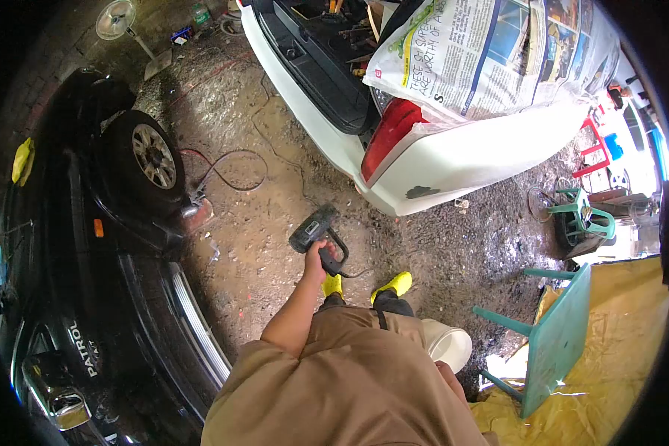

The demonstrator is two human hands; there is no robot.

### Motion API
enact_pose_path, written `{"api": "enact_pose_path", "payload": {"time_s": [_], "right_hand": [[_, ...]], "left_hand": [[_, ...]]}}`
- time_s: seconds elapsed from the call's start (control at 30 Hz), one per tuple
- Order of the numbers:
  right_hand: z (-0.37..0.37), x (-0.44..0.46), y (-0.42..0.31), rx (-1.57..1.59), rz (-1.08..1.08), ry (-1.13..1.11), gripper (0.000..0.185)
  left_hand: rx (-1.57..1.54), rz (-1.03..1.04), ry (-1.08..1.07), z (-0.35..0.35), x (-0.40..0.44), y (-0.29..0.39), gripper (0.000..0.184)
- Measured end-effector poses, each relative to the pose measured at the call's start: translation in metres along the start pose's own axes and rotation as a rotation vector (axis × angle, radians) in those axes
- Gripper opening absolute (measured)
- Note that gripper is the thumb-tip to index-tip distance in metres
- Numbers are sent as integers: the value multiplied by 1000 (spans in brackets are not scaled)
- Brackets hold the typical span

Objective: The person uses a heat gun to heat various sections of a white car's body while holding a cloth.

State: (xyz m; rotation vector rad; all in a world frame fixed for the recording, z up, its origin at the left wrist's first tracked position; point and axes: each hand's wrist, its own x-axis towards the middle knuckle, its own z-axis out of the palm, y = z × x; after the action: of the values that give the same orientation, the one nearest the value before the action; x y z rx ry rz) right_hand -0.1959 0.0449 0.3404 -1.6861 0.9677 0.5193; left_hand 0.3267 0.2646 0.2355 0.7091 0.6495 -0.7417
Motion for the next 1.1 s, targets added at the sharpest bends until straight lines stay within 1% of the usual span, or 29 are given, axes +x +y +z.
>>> {"api": "enact_pose_path", "payload": {"time_s": [0.07,0.13,0.2,0.3,0.37,0.47,0.5,0.53,0.57,0.63,0.7,0.73,0.77,0.8,0.83,0.9,0.97,1.03,1.1], "right_hand": [[2,2,-10,3,318,46,23],[2,5,7,7,227,27,23],[3,4,7,61,211,33,23],[6,7,-5,155,289,52,23],[3,11,-19,137,337,39,23],[0,11,-48,7,383,70,18],[0,14,-41,13,360,69,17],[-2,18,-34,-12,294,60,15],[-5,27,-2,-51,127,18,14],[-14,45,71,-266,-435,-63,12],[-14,45,69,-429,-680,-56,13],[-13,43,67,-460,-680,-68,15],[-10,41,66,-382,-546,-82,17],[-7,39,66,-303,-413,-84,19],[0,38,65,-114,-148,-85,20],[7,31,55,112,223,-31,21],[10,11,-14,183,437,78,22],[5,14,9,-226,-5,-18,19],[4,10,-2,-232,-12,-22,18]], "left_hand": [[-24,-1,6,1,-5,1,20],[-70,3,12,11,-22,6,25],[-76,10,-36,12,-32,10,27],[-50,41,-90,19,-43,20,28],[-23,68,-114,31,-50,28,27],[33,106,-150,49,-56,37,26],[32,103,-137,52,-55,39,26],[31,100,-124,55,-55,39,26],[31,95,-112,57,-55,39,27],[58,108,-87,52,-51,36,26],[69,104,-88,40,-39,30,25],[63,93,-99,31,-33,26,25],[57,82,-110,27,-32,23,25],[69,71,-69,23,-33,20,23],[69,59,-45,19,-32,16,23],[68,35,3,12,-27,10,23],[53,20,6,4,-19,4,23],[31,5,11,-3,-14,-2,23],[4,-9,18,-5,-13,-3,23]]}}
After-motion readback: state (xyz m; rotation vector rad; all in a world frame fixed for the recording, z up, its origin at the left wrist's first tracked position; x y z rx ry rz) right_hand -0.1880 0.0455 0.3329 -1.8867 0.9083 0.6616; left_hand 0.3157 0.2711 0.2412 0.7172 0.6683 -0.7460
